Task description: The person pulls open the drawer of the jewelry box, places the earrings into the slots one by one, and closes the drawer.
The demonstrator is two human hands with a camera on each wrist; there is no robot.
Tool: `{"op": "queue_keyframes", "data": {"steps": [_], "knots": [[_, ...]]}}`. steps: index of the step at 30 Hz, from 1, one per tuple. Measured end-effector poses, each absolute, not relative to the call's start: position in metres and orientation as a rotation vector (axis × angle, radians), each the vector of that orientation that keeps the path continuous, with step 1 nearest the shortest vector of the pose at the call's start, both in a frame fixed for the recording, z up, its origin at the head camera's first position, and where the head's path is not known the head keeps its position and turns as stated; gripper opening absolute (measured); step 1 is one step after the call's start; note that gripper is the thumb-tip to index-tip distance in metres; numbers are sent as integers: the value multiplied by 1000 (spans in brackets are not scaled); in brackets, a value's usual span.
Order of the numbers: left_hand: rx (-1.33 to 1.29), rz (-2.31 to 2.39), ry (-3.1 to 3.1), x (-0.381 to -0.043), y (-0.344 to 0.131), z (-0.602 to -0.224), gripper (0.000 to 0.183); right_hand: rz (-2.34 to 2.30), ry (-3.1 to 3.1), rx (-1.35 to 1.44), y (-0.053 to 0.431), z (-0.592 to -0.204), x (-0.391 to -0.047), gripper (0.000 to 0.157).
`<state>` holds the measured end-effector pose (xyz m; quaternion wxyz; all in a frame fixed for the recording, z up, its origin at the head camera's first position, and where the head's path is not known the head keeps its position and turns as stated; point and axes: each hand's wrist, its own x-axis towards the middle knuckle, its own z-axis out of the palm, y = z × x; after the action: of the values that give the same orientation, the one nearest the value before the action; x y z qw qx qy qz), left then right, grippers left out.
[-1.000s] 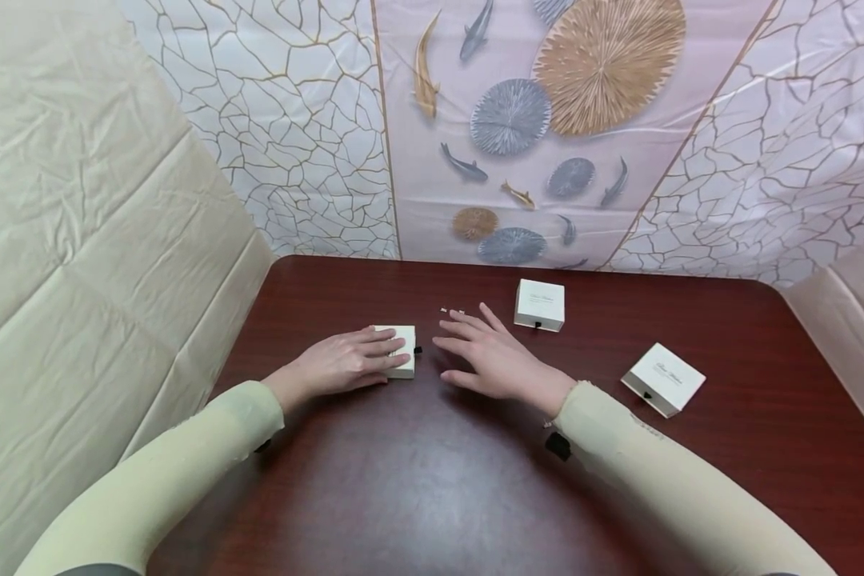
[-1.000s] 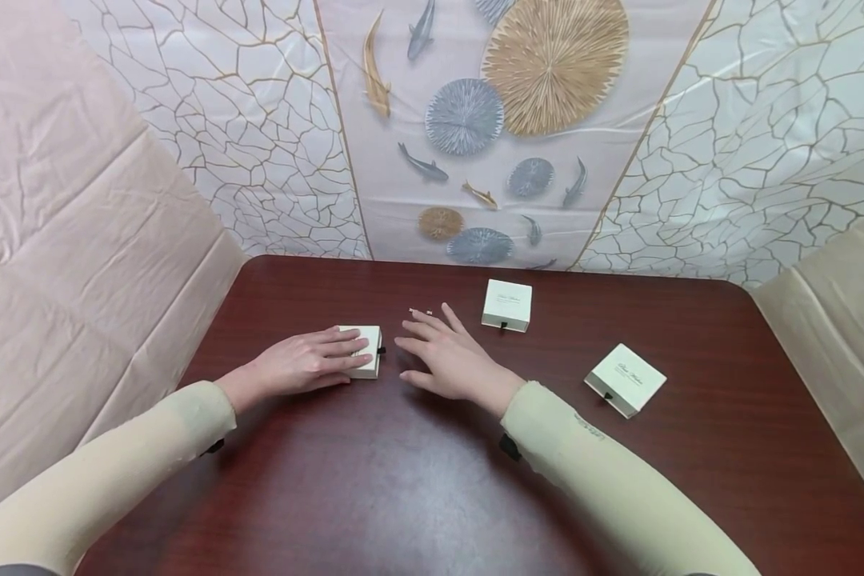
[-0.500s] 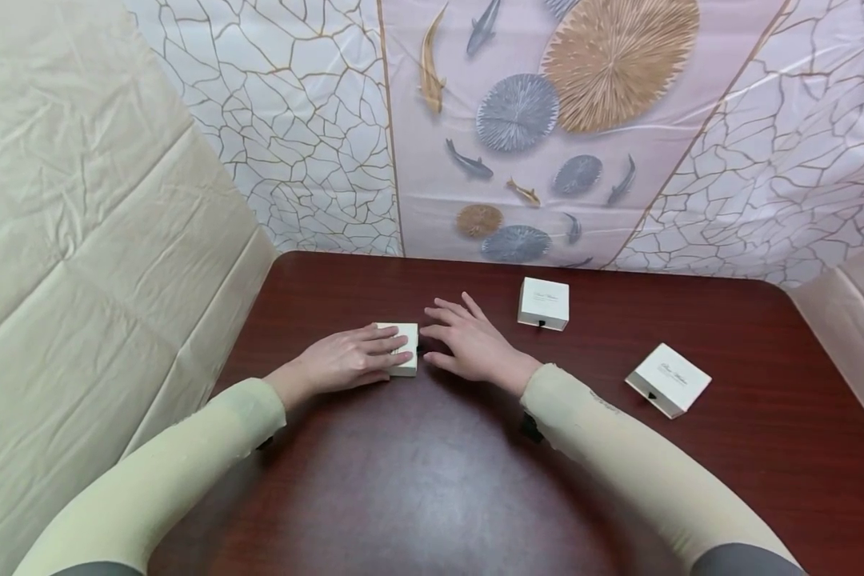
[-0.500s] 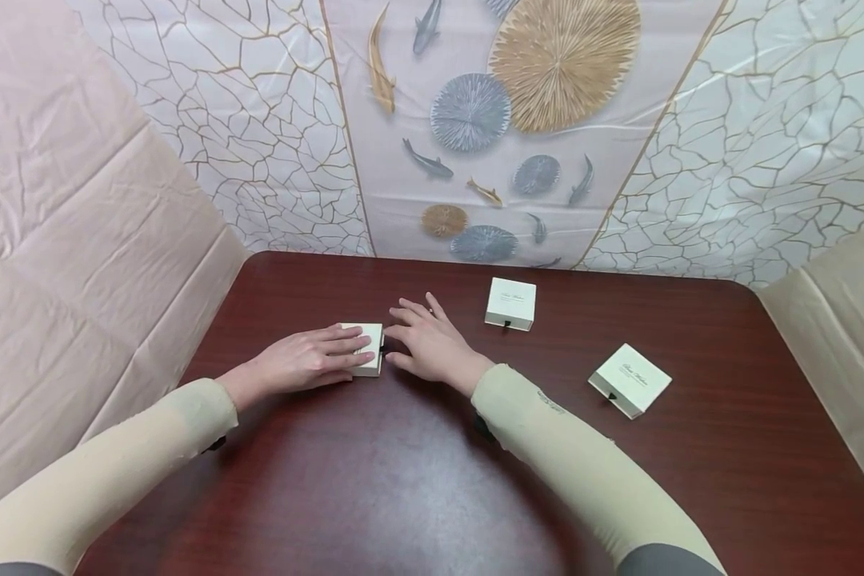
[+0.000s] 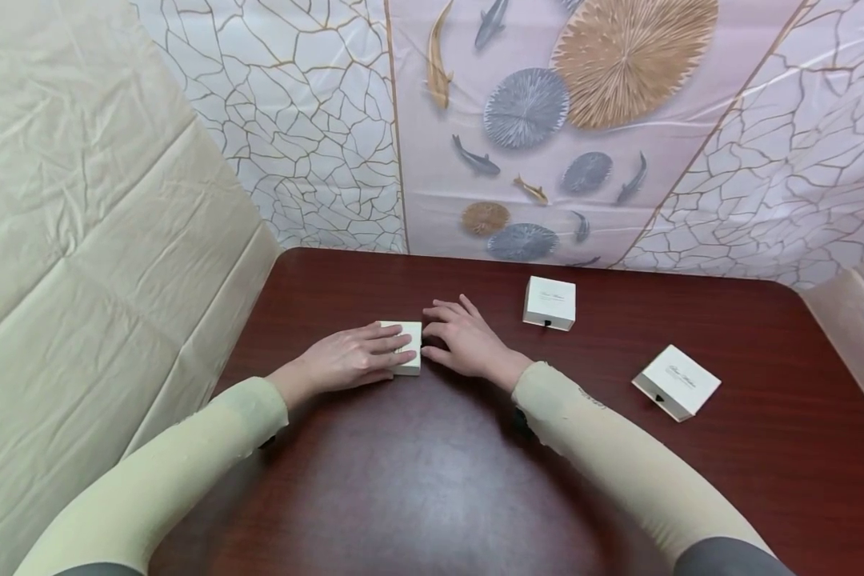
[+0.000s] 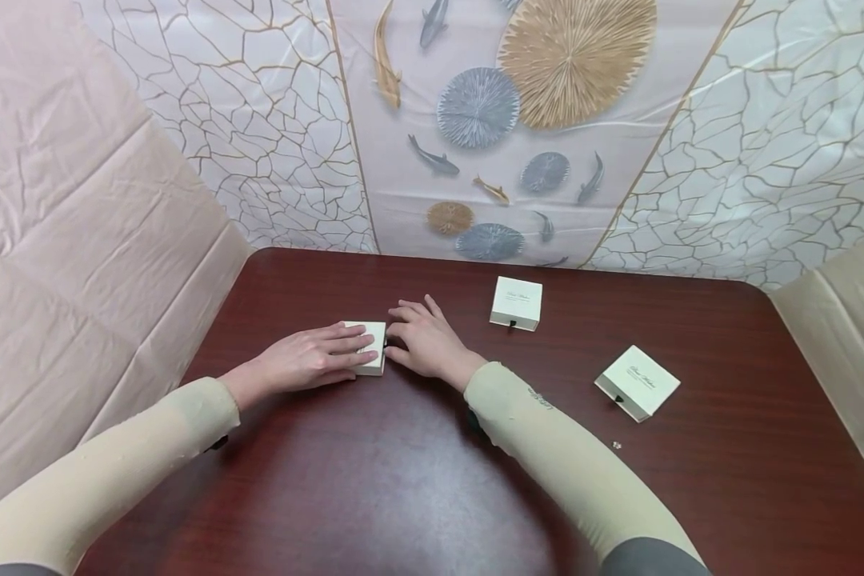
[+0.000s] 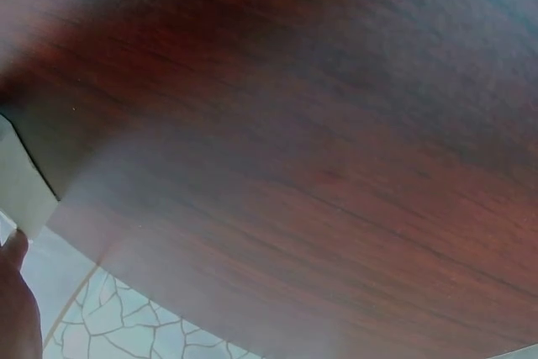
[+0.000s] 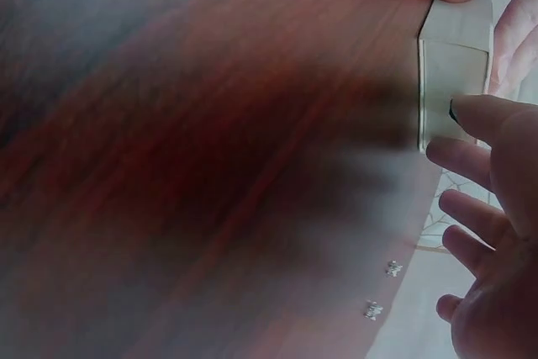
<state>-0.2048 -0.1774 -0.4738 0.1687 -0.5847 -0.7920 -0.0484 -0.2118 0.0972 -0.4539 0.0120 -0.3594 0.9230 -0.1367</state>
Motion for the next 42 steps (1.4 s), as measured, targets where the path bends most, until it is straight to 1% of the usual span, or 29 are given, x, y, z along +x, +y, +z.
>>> {"op": "queue_keyframes", "data": {"steps": [12,21,42], "knots": [[-1642,-175,-2262,-205,-182,-474,50,-568,2911,-1111,91,-465,-213,13],[-1636,-160,-2263,-205,-182,-475,51,-598,2923,-1124,86,-466,-212,5],[-1644,-172,-2252,-206,-185,-474,51,-551,3032,-1209,93,-468,-205,6]]}}
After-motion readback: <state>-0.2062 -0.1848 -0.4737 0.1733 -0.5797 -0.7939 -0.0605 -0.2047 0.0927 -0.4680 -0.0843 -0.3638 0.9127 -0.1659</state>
